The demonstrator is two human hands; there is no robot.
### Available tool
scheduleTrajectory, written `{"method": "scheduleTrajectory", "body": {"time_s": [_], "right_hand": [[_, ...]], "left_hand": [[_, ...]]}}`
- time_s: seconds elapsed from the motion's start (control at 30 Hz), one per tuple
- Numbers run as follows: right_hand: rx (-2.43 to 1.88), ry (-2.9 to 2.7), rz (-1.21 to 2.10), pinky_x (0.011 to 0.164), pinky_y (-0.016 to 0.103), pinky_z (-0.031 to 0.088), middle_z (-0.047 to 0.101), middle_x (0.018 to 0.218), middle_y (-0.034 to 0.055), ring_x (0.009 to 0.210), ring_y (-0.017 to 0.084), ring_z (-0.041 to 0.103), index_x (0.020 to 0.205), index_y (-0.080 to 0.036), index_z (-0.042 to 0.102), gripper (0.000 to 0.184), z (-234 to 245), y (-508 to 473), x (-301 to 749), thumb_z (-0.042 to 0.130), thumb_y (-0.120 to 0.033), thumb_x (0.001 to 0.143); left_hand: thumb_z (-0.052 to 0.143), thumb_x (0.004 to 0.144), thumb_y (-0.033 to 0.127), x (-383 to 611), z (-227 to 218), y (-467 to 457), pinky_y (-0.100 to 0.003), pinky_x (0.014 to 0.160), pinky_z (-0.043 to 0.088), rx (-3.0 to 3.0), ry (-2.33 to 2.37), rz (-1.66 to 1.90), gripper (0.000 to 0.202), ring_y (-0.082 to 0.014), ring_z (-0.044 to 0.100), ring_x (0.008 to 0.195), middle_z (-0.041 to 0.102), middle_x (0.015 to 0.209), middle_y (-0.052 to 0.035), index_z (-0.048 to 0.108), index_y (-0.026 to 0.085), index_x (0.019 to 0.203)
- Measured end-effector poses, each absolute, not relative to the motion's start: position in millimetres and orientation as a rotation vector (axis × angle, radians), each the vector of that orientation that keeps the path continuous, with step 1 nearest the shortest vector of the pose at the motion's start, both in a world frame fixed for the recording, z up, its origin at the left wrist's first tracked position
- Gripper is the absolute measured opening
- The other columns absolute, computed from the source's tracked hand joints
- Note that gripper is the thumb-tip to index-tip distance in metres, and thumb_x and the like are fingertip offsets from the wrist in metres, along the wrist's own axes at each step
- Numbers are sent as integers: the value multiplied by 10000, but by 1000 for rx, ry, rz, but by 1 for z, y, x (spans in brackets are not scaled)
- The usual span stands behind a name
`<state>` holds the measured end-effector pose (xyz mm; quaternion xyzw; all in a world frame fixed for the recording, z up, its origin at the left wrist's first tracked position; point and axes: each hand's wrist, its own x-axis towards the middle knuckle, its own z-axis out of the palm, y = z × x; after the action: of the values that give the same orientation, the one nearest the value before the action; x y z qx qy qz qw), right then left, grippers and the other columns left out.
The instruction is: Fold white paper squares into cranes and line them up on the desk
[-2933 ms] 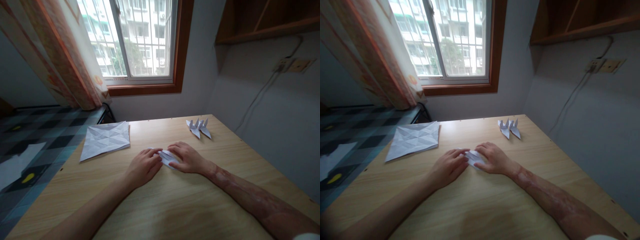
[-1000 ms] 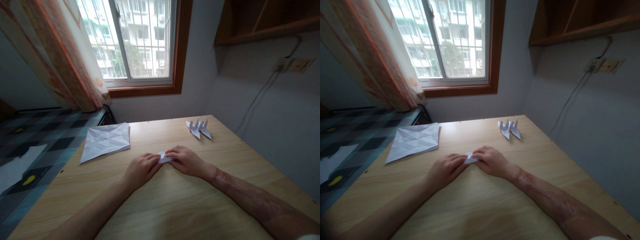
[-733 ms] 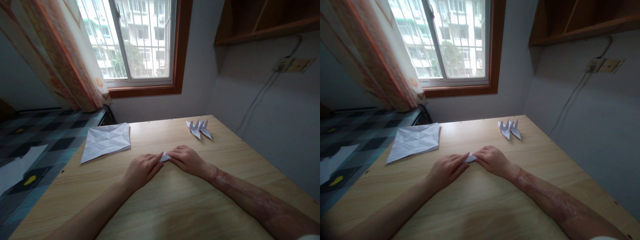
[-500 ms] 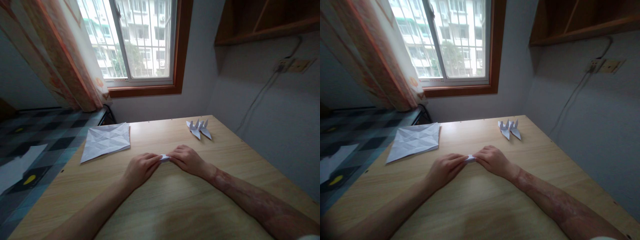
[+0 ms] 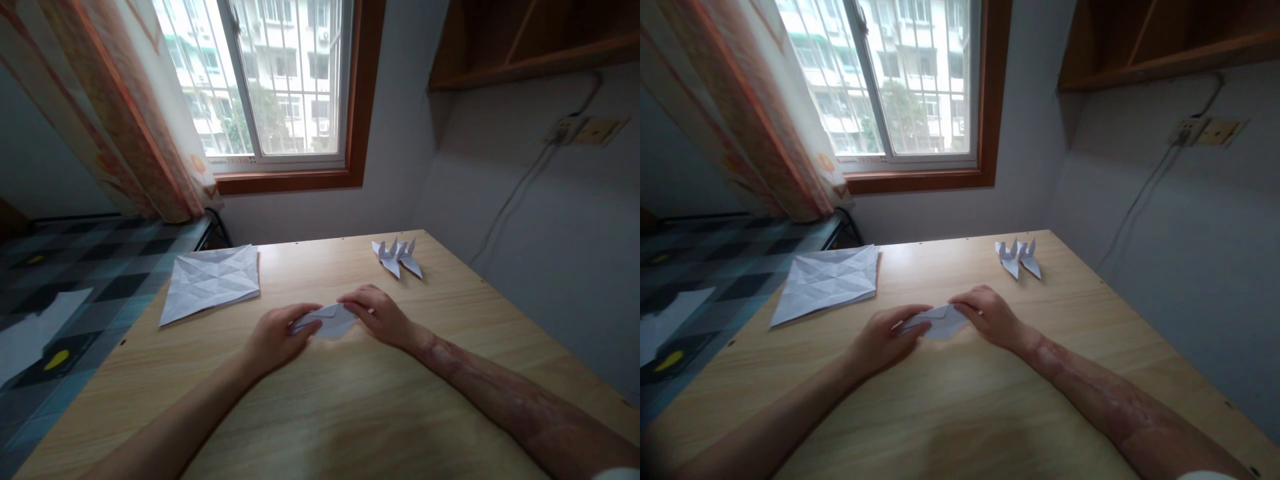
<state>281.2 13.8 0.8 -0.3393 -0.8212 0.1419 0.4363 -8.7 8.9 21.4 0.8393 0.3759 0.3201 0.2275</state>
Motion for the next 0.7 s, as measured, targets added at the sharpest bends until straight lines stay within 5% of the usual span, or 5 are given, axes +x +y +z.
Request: {"method": "scheduleTrajectory", "body": {"time_s": [0.13,0.3,0.43,0.57,0.7], "right_hand": [[-874,-2097,422,919,361,531,866,1069,49,946,212,773,1192,-255,819,192,-3,20,281,644,-303,1131],[-916,-2207,302,890,358,508,838,962,49,891,213,750,1126,-244,838,140,-7,26,283,702,-266,1097],[-889,-2243,144,910,376,513,797,1020,65,978,238,706,1049,-241,826,89,-7,26,282,758,-185,1035],[-737,-2314,155,943,400,526,805,1091,53,1006,239,692,1119,-260,807,212,0,19,280,696,-105,1026],[-681,-2347,252,919,416,544,784,1098,70,981,247,700,1166,-244,795,183,8,10,281,769,-226,985]], "left_hand": [[691,1041,348,-9,19,16,-310,817,617,2406,1068,798,245,-210,786,899,858,1072,-51,810,242,1227],[662,1065,294,-8,18,20,-426,1028,589,2675,911,864,262,-266,734,1170,787,1315,-104,779,256,1296],[568,1110,247,-6,18,17,-419,983,572,2802,755,732,253,-248,742,1099,804,1257,-77,780,272,1246],[668,1079,383,-4,21,13,-437,988,563,2797,776,658,239,-269,741,1109,793,1266,-78,763,278,1272],[694,1066,392,-3,23,12,-436,990,555,2797,785,677,210,-266,748,1100,798,1248,-62,773,294,1234]]}}
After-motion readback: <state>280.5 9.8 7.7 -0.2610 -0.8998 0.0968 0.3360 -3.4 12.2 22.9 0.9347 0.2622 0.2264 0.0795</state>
